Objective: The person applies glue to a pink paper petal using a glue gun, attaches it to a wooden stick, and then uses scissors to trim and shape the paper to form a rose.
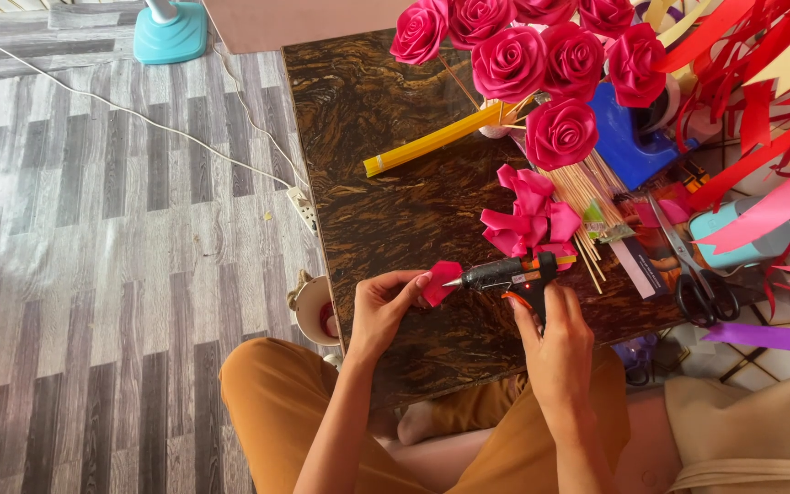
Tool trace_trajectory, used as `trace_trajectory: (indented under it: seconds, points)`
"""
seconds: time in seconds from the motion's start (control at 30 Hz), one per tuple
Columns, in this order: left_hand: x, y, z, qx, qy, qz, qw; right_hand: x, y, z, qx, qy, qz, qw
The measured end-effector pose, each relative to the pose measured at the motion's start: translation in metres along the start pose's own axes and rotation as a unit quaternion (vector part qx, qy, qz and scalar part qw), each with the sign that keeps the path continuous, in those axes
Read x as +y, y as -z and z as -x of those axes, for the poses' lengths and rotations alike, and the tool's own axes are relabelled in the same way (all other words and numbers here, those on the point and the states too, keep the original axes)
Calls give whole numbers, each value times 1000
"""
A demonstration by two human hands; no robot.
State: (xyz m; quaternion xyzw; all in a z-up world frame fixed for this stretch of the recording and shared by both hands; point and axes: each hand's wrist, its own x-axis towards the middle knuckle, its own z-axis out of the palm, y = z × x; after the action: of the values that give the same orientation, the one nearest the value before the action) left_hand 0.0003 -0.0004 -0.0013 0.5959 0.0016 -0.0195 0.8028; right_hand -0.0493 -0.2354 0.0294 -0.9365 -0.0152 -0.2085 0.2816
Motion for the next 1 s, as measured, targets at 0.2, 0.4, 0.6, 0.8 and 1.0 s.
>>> trace_trajectory:
  seconds: [0.2,0.4,0.6,0.8,1.0]
  points:
    - [-3,0,-1,6,10,5,1000,0,4,-3,-3,-10,2,1000]
    - [-5,1,-1,6,14,9,1000,3,5,-5,-1,-14,5,1000]
    - [-6,2,-1,6,11,8,1000,5,6,-7,0,-19,-2,1000]
    - [-10,3,-2,8,11,-1,1000,7,7,-9,-2,-29,7,1000]
    - [-7,3,-1,3,10,-14,1000,13,6,-10,10,-24,13,1000]
